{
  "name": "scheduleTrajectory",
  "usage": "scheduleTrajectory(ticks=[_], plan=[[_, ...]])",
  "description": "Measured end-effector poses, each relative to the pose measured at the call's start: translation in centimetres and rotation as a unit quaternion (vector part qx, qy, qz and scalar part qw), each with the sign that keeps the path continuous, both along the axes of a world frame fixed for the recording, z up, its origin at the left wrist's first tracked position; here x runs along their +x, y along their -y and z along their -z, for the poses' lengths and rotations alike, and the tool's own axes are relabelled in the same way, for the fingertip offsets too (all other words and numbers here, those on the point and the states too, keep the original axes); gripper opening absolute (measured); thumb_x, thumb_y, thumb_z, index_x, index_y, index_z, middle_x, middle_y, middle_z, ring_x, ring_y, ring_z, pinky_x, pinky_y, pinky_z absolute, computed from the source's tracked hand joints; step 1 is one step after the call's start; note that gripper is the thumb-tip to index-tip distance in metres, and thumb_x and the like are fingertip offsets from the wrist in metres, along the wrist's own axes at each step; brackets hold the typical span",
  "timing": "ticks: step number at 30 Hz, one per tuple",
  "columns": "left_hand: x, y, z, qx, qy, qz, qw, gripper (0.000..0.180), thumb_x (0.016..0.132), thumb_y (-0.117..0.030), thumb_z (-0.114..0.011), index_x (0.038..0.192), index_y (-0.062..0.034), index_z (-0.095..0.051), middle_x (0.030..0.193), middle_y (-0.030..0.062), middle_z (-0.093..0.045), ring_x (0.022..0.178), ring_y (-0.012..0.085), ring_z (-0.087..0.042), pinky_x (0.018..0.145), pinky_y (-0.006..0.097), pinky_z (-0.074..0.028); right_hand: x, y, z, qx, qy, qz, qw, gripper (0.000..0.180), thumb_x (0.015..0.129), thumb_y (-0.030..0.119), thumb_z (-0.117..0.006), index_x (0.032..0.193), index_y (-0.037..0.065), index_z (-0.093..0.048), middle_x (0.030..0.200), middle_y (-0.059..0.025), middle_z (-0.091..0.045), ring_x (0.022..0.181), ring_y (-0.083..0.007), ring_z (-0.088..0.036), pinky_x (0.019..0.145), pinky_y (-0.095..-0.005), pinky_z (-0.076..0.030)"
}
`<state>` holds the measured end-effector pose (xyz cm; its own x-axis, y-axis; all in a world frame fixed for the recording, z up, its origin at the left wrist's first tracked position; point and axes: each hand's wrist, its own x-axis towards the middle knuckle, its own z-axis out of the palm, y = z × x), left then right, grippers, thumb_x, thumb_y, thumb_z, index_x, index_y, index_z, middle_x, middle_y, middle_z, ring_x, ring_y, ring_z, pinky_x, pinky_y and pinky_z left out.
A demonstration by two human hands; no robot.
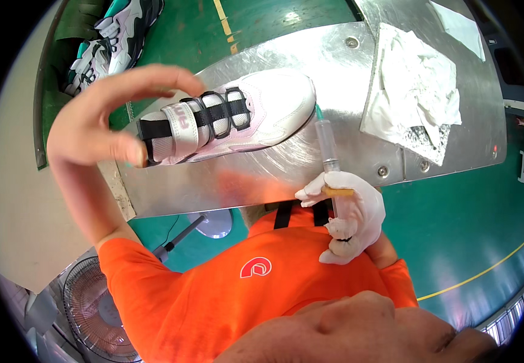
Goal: The person applies glue to the sole of a white and teal sneaker using a syringe. They repeatedly pick up sneakers from a conveyor belt, apply glue to the bottom, and place them back on the belt.
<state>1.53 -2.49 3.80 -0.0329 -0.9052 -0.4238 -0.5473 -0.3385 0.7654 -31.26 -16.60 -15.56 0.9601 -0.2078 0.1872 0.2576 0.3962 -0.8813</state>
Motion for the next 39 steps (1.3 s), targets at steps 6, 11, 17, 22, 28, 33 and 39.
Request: scheduleTrajectory(ticks=[6, 11, 17, 22, 28, 33, 39], plan=[[0.9, 6.6, 4.3, 0.057, -0.011, 0.017, 0.998, 0.062, 0.093, -0.047, -0.060, 0.134, -0.0011, -0.054, 0.132, 0.0112, -0.057, 0.123, 0.0218, -0.054, 0.105, 0.037, -0.040, 0.5, -0.1, 0.4, 0.082, 0.051, -0.017, 0.995, 0.091, 0.057, 0.006, -0.083, 0.137, -0.005, -0.040, 0.115, -0.0116, -0.060, 0.098, -0.0157, -0.061, 0.089, -0.0279, -0.049], [-1.5, 10.0, 8.5, 0.092, 0.030, 0.098, 0.991, 0.048, 0.095, -0.034, -0.063, 0.131, -0.0027, -0.058, 0.124, 0.0092, -0.063, 0.111, 0.0191, -0.058, 0.097, 0.033, -0.046, 0.1, 0.2, 0.0, 0.103, 0.047, -0.035, 0.993, 0.095, 0.057, 0.003, -0.082, 0.140, -0.004, -0.036, 0.116, -0.0139, -0.058, 0.107, -0.0202, -0.060, 0.094, -0.0323, -0.049], [-3.3, 9.5, 8.6, 0.094, 0.006, 0.036, 0.995, 0.046, 0.092, -0.035, -0.068, 0.124, -0.0023, -0.063, 0.113, 0.0090, -0.067, 0.101, 0.0155, -0.059, 0.091, 0.030, -0.047, 0.2, 0.5, -1.2, 0.095, 0.053, -0.037, 0.993, 0.096, 0.057, 0.002, -0.080, 0.141, -0.003, -0.035, 0.114, -0.0154, -0.058, 0.108, -0.0241, -0.061, 0.093, -0.0354, -0.050], [-5.1, 7.3, 6.9, -0.016, 0.015, -0.041, 0.999, 0.041, 0.090, -0.033, -0.070, 0.117, -0.0014, -0.065, 0.106, 0.0074, -0.066, 0.100, 0.0146, -0.058, 0.090, 0.028, -0.044, -0.2, 1.0, -2.6, 0.098, 0.085, -0.065, 0.989, 0.095, 0.055, 0.003, -0.079, 0.140, -0.003, -0.037, 0.114, -0.0159, -0.057, 0.109, -0.0276, -0.060, 0.093, -0.0398, -0.050], [-6.9, 2.7, 1.7, -0.188, -0.073, -0.160, 0.966, 0.044, 0.087, -0.034, -0.072, 0.115, -0.0016, -0.063, 0.110, 0.0051, -0.063, 0.103, 0.0135, -0.057, 0.093, 0.028, -0.045, 1.1, 3.9, -9.1, 0.076, 0.122, -0.155, 0.977, 0.103, 0.046, 0.010, -0.086, 0.136, -0.008, -0.040, 0.111, -0.0168, -0.058, 0.104, -0.0294, -0.062, 0.085, -0.0386, -0.053], [-7.6, -2.3, 2.3, -0.366, -0.130, -0.230, 0.892, 0.047, 0.092, -0.024, -0.067, 0.128, 0.0017, -0.054, 0.119, 0.0075, -0.061, 0.112, 0.0148, -0.057, 0.096, 0.030, -0.044, 3.8, 4.5, -17.0, 0.040, 0.037, -0.167, 0.984, 0.088, 0.056, 0.027, -0.084, 0.128, -0.011, -0.048, 0.098, -0.0199, -0.061, 0.085, -0.0305, -0.068, 0.069, -0.0339, -0.057], [-8.1, -4.6, 4.4, -0.448, -0.114, -0.294, 0.837, 0.049, 0.097, -0.028, -0.061, 0.133, 0.0033, -0.051, 0.118, 0.0089, -0.062, 0.109, 0.0141, -0.058, 0.094, 0.028, -0.044, 7.4, 3.0, -19.2, -0.053, -0.012, -0.139, 0.989, 0.068, 0.080, 0.036, -0.070, 0.126, -0.010, -0.051, 0.095, -0.0196, -0.064, 0.077, -0.0287, -0.068, 0.064, -0.0326, -0.056]])
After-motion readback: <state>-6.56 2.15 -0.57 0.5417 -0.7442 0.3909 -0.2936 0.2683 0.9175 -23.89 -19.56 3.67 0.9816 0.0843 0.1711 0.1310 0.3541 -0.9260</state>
